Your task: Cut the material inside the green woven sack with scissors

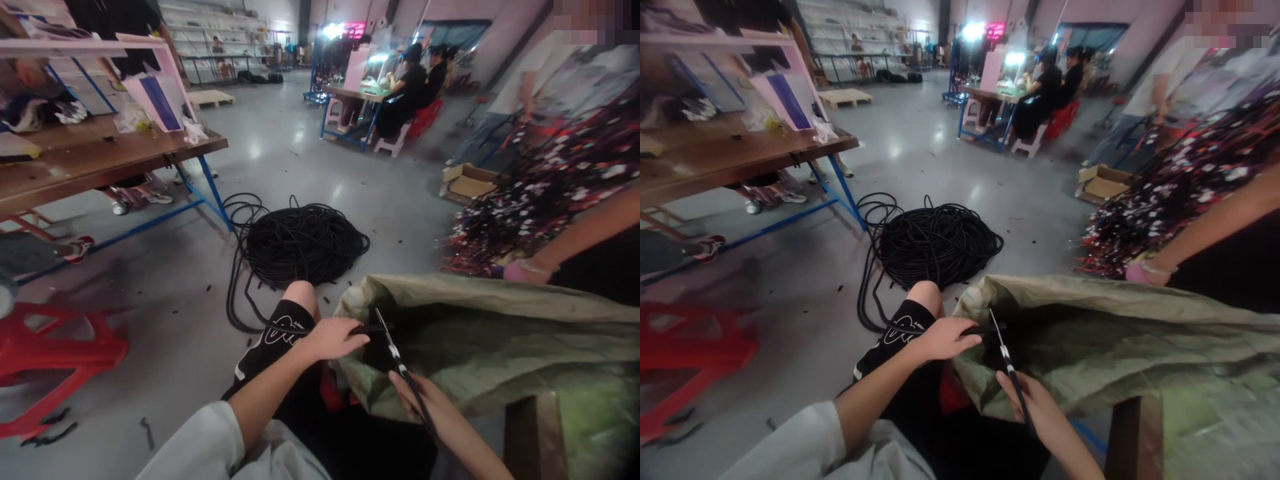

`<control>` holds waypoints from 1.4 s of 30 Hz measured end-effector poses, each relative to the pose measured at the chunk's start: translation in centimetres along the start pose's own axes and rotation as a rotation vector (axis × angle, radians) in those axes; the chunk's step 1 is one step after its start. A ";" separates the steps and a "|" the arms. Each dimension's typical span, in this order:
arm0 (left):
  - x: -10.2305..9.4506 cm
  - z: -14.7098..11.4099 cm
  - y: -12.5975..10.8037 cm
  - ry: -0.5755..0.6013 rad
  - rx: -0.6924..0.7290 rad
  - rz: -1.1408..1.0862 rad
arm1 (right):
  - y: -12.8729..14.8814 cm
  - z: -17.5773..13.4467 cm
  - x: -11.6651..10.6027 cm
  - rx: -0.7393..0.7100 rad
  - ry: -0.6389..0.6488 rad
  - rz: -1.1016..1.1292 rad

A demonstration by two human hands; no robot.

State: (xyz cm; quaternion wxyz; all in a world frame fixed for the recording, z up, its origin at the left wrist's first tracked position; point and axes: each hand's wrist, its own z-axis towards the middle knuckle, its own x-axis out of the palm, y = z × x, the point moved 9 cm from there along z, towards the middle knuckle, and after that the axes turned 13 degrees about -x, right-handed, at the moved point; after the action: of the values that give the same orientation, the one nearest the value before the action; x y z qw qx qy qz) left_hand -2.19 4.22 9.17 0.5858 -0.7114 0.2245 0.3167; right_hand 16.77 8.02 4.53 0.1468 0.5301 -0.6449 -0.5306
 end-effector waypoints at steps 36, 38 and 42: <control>1.3 0.9 -1.9 -0.271 0.084 0.088 | 2.4 -1.7 -1.5 -0.009 -0.049 -0.064; 1.4 1.1 -1.7 -0.210 0.049 -0.033 | 2.5 -1.7 -1.3 -0.032 -0.038 -0.003; 2.7 1.6 -1.1 0.057 -0.047 -0.350 | 2.7 -1.5 -1.9 -0.056 -0.086 -0.065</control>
State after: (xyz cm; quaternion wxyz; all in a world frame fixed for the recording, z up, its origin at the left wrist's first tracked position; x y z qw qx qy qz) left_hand 0.19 6.20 7.80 0.6085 -0.7619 0.1063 0.1948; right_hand 17.21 8.51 8.11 0.1164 0.5232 -0.6180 -0.5752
